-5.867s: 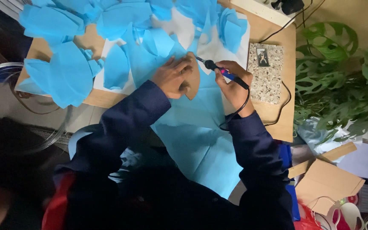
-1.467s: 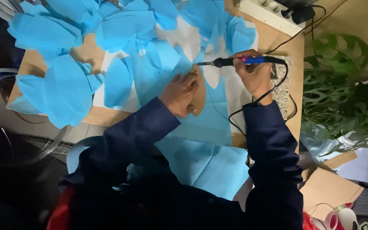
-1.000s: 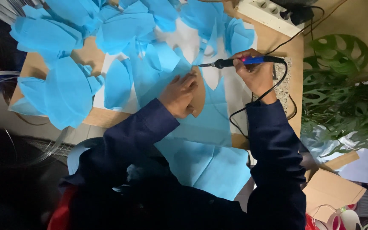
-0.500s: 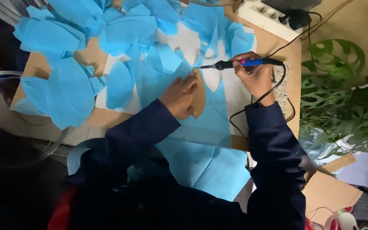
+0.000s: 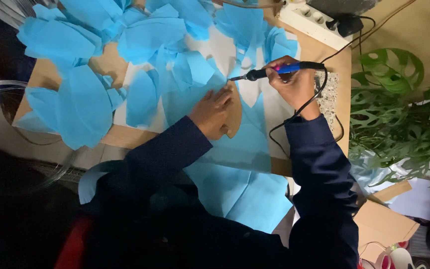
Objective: Using a heat tool to cut out specific petal-like shapes from blue fabric using a cardboard template.
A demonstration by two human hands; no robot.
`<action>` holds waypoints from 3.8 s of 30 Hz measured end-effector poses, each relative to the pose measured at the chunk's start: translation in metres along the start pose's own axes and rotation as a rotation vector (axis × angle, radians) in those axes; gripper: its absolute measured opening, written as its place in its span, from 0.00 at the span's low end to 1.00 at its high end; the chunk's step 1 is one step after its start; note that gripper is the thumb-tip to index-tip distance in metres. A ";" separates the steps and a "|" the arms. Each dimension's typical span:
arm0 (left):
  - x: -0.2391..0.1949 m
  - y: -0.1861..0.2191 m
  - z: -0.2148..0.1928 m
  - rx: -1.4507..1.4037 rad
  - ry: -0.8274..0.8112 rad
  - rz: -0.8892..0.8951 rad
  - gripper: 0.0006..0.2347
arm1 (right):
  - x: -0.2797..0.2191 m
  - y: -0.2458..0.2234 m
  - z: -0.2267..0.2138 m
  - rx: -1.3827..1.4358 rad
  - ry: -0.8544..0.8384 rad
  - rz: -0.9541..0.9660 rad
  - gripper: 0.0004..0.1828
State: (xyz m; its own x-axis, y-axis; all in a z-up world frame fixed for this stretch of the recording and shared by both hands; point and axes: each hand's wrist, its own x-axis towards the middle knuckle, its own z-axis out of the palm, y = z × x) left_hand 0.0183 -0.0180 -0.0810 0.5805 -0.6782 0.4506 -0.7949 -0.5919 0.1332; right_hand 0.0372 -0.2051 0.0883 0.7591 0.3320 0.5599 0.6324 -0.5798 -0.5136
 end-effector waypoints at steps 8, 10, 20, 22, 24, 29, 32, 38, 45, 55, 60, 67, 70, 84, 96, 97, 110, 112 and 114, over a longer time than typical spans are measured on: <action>-0.007 0.002 -0.017 0.201 0.143 0.009 0.36 | -0.001 0.002 0.000 0.010 0.011 0.052 0.03; -0.005 0.007 -0.036 0.166 0.183 -0.027 0.36 | -0.002 0.001 -0.004 0.046 0.003 0.089 0.02; -0.010 0.001 -0.041 0.301 0.543 -0.072 0.33 | -0.003 -0.037 0.017 -0.272 0.077 -0.036 0.06; -0.009 -0.002 -0.026 0.321 0.570 -0.091 0.35 | 0.000 -0.059 0.021 -0.308 0.082 -0.045 0.05; -0.011 -0.001 -0.023 0.341 0.599 -0.111 0.38 | 0.002 -0.075 0.026 -0.346 0.086 -0.056 0.03; -0.017 0.004 -0.036 0.026 0.187 -0.179 0.28 | 0.005 -0.094 0.039 -0.375 0.085 -0.102 0.04; -0.019 0.005 -0.044 -0.086 0.125 -0.208 0.28 | 0.002 -0.091 0.048 -0.388 0.116 -0.107 0.03; -0.015 -0.007 0.014 -0.039 0.238 -0.193 0.26 | 0.005 -0.107 0.050 -0.300 0.077 -0.096 0.01; -0.018 0.004 -0.050 0.083 0.529 -0.119 0.19 | 0.003 -0.106 0.054 -0.379 0.065 -0.118 0.03; -0.016 -0.007 -0.007 0.048 0.339 -0.137 0.29 | -0.002 -0.126 0.052 -0.381 0.012 -0.110 0.06; -0.020 0.006 -0.051 -0.066 0.078 -0.236 0.25 | -0.007 -0.126 0.050 -0.417 -0.011 -0.110 0.06; -0.020 0.006 -0.035 -0.034 0.146 -0.223 0.27 | -0.010 -0.127 0.050 -0.407 -0.017 -0.109 0.06; -0.018 -0.003 0.001 -0.018 0.339 -0.180 0.31 | -0.013 -0.121 0.049 -0.431 -0.019 -0.096 0.05; -0.023 0.003 -0.025 -0.031 0.148 -0.199 0.29 | 0.001 -0.122 0.054 -0.393 0.013 -0.149 0.06; -0.015 -0.005 0.014 -0.121 0.142 -0.250 0.29 | 0.005 -0.112 0.061 -0.445 0.053 -0.212 0.02; -0.010 -0.015 0.058 -0.021 0.291 -0.208 0.32 | 0.005 -0.112 0.061 -0.455 0.056 -0.207 0.02; -0.025 0.005 -0.029 -0.143 0.179 -0.225 0.26 | -0.003 -0.127 0.058 -0.415 0.020 -0.178 0.06; -0.022 0.006 -0.036 -0.117 0.186 -0.228 0.26 | -0.004 -0.130 0.057 -0.396 0.024 -0.173 0.07; -0.021 0.005 -0.035 -0.091 0.193 -0.231 0.26 | -0.006 -0.131 0.056 -0.377 0.028 -0.170 0.07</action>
State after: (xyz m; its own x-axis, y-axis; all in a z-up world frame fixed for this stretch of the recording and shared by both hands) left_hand -0.0043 0.0083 -0.0592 0.7102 -0.4301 0.5574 -0.6636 -0.6733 0.3260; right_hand -0.0418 -0.0893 0.1154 0.6412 0.4288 0.6364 0.6436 -0.7521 -0.1416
